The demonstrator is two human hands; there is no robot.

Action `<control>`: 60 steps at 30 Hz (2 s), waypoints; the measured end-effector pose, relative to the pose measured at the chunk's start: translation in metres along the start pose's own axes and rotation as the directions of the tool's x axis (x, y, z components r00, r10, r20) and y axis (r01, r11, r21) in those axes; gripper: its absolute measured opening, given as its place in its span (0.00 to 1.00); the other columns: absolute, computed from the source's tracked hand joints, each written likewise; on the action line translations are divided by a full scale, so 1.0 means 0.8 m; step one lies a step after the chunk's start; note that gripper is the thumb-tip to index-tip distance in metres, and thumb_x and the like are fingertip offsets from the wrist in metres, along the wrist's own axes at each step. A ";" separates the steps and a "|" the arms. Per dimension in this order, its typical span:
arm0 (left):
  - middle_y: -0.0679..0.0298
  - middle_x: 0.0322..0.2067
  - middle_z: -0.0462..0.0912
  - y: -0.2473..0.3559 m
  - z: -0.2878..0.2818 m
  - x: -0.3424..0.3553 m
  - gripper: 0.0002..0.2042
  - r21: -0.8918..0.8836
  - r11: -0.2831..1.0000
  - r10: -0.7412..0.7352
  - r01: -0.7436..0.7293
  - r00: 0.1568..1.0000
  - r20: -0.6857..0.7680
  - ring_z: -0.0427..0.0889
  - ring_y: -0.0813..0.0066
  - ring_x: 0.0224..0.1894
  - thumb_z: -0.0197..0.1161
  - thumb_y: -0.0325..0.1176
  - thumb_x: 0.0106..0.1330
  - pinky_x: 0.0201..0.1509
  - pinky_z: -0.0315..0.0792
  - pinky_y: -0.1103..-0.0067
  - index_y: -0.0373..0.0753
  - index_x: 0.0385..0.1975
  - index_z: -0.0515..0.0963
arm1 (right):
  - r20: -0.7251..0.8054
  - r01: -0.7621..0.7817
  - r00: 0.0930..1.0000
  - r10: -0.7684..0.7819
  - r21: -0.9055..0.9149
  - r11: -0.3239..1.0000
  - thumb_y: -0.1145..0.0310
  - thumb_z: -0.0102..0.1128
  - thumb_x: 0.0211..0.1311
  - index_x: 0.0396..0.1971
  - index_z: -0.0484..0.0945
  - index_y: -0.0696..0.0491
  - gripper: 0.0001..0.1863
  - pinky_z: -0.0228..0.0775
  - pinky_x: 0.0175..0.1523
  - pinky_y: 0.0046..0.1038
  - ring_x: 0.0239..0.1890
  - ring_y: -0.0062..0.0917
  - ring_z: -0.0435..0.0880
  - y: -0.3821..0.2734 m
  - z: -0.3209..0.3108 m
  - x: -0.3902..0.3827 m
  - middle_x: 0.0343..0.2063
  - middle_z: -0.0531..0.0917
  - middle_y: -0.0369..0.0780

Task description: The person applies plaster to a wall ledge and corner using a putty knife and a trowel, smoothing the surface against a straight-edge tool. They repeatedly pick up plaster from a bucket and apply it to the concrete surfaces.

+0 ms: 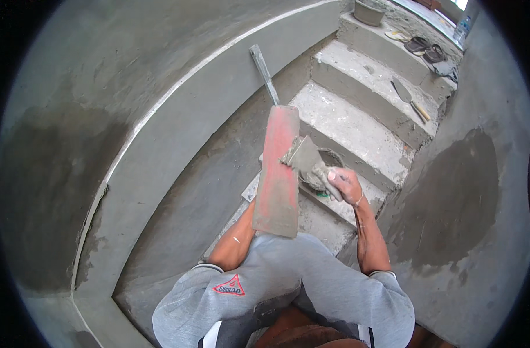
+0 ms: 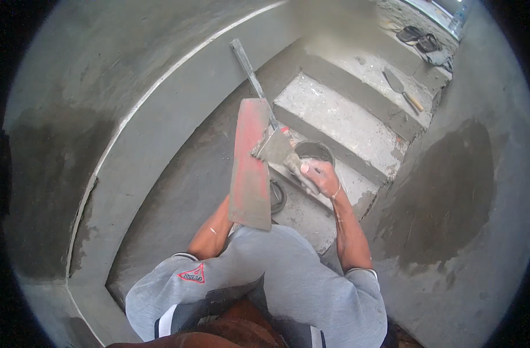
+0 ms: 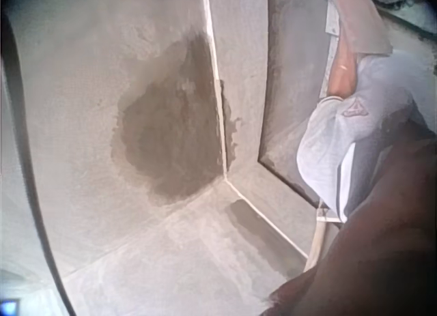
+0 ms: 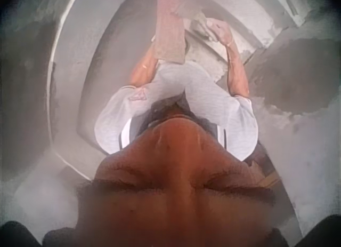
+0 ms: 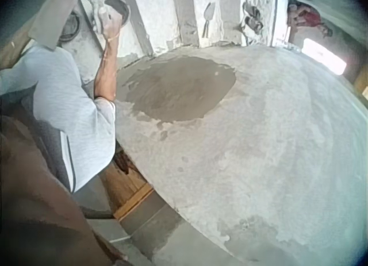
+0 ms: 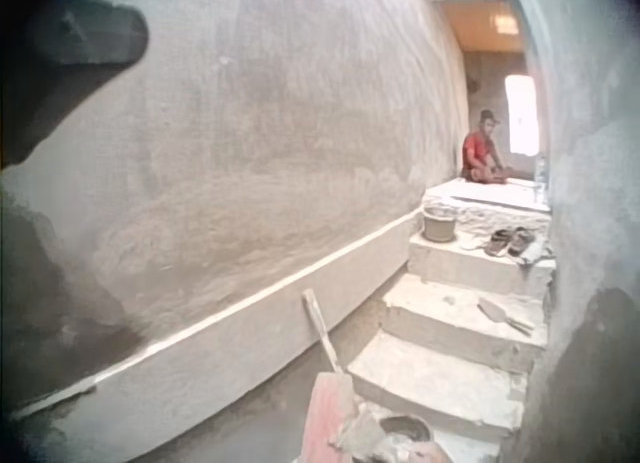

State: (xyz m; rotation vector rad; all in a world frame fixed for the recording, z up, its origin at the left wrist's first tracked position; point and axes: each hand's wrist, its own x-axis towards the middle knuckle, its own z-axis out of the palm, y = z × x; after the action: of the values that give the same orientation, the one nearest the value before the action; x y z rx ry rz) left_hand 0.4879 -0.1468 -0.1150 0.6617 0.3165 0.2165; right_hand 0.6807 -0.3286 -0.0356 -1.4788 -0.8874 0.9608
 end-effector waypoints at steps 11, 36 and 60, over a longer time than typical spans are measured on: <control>0.63 0.38 0.80 -0.027 -0.016 0.056 0.17 -0.179 0.982 -0.091 0.064 0.985 -0.146 0.82 0.70 0.38 0.53 0.46 0.68 0.43 0.78 0.71 0.42 0.48 0.74 | -0.423 0.022 0.859 -0.288 -0.532 0.846 0.65 0.62 0.57 0.46 0.76 0.59 0.20 0.73 0.37 0.31 0.31 0.31 0.82 0.019 0.009 -0.063 0.29 0.82 0.46; 0.69 0.22 0.73 -0.026 -0.106 -0.064 0.08 0.663 0.673 0.294 0.327 0.705 -0.646 0.70 0.84 0.21 0.46 0.30 0.65 0.21 0.66 0.82 0.39 0.31 0.75 | -0.602 -0.175 0.754 -0.265 -0.572 0.801 0.61 0.59 0.56 0.42 0.79 0.58 0.18 0.72 0.47 0.39 0.40 0.46 0.81 0.302 -0.087 0.106 0.36 0.81 0.51; 0.72 0.20 0.66 0.025 -0.170 -0.419 0.11 0.632 0.491 0.455 -0.600 -0.441 -0.773 0.69 0.81 0.18 0.48 0.45 0.71 0.18 0.69 0.81 0.45 0.34 0.68 | -0.368 -0.350 0.929 0.042 -0.835 0.425 0.59 0.50 0.62 0.41 0.81 0.59 0.19 0.72 0.49 0.38 0.44 0.45 0.80 0.619 -0.193 0.159 0.39 0.82 0.52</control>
State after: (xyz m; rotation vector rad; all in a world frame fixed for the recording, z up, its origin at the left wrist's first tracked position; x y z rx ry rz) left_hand 0.1257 -0.1536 -0.1304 0.3270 1.4248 1.9471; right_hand 0.8825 -0.3266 -0.5302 -2.6367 -1.0687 0.3310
